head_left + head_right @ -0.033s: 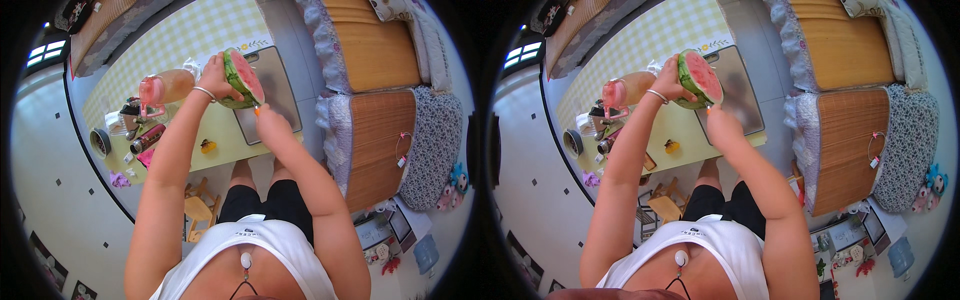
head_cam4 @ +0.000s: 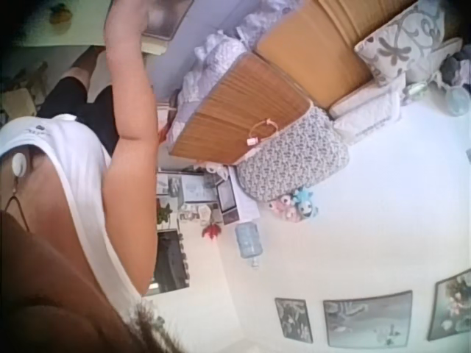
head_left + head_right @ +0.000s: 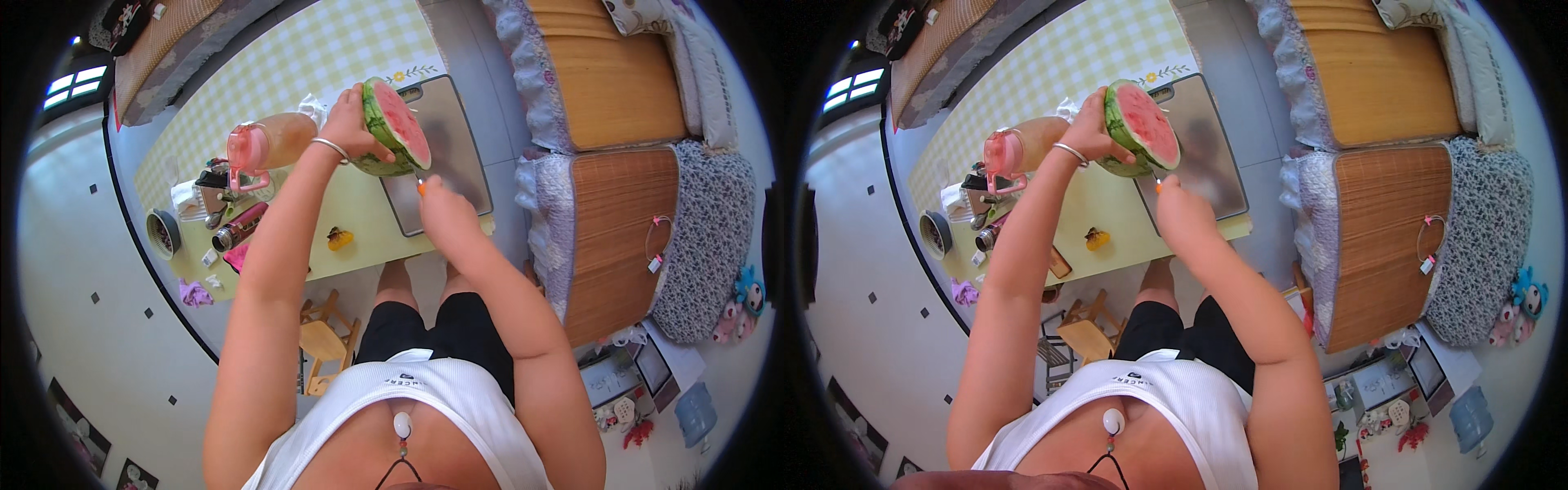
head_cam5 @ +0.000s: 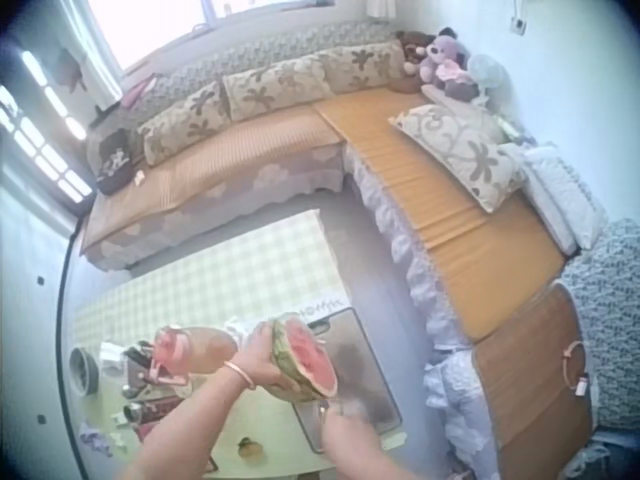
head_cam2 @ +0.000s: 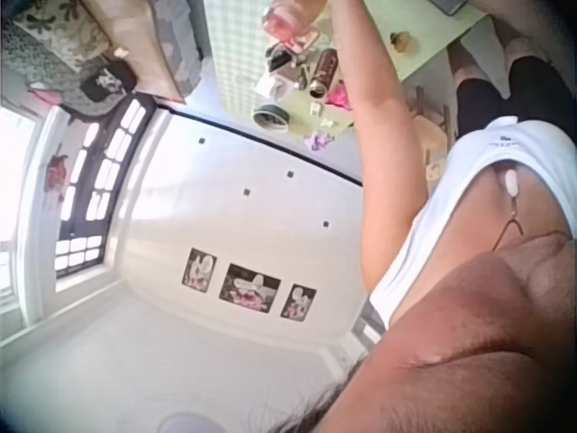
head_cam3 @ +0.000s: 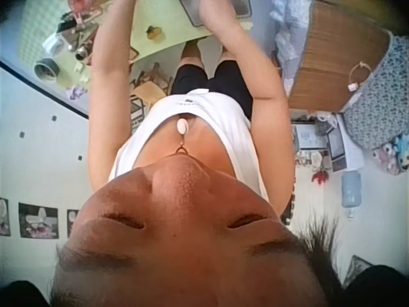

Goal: The person cuts a watermelon in half on a cutting board, then scoops out portions of the flesh with a knife. They discard the rind into a bin and later walk to a storage area to retrieve a red mesh bag containing food items.

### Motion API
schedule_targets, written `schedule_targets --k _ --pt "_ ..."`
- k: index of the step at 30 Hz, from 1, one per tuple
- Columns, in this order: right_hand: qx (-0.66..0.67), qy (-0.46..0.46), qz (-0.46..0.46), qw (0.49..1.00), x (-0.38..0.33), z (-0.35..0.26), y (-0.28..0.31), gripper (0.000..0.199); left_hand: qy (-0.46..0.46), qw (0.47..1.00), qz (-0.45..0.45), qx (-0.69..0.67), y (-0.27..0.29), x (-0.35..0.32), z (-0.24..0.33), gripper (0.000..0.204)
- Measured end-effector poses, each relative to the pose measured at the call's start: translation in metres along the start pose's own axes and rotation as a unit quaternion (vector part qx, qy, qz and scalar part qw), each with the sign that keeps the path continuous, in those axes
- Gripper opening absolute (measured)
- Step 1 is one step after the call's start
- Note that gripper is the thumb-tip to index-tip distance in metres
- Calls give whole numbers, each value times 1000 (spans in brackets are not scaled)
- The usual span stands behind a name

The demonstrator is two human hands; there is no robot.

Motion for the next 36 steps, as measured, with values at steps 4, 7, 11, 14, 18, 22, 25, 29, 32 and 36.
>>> schedule_targets --k 4,7,11,14,18,22,25,29,32,36 --pt "-55 46 90 993 -20 17 -6 10 5 999 -34 -21 -1 14 -9 137" --pt "-40 56 114 991 -16 29 -14 12 6 997 -63 -39 -1 26 -10 136" --pt "-60 116 164 978 -8 33 -17 10 16 989 -89 -118 3 28 -2 130" --pt "-55 115 161 979 1 37 -23 9 11 989 -76 -125 0 34 -18 129" --pt "-56 102 156 981 16 46 -33 10 32 983 -96 -154 -4 41 -27 128" --pt "-39 133 183 973 22 54 -38 12 59 973 -126 -183 -1 39 -24 128" --pt "-57 148 204 966 29 58 -44 13 79 970 -141 -181 2 40 -22 130" --pt "-78 171 234 954 37 63 -51 13 89 965 -156 -192 2 42 -26 130" --pt "-85 183 248 947 46 67 -56 13 89 958 -172 -211 1 44 -28 129" --pt "-99 190 257 942 58 73 -65 13 100 954 -179 -220 0 45 -34 129"
Point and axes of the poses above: each hand's wrist, its own x-axis towards the middle knuckle, its own y-axis out of the back of the hand, z = x × y, the point moved 8 cm from there along x, towards the middle knuckle, and after that the axes turned 10 degrees about z, right-handed, at the moved point
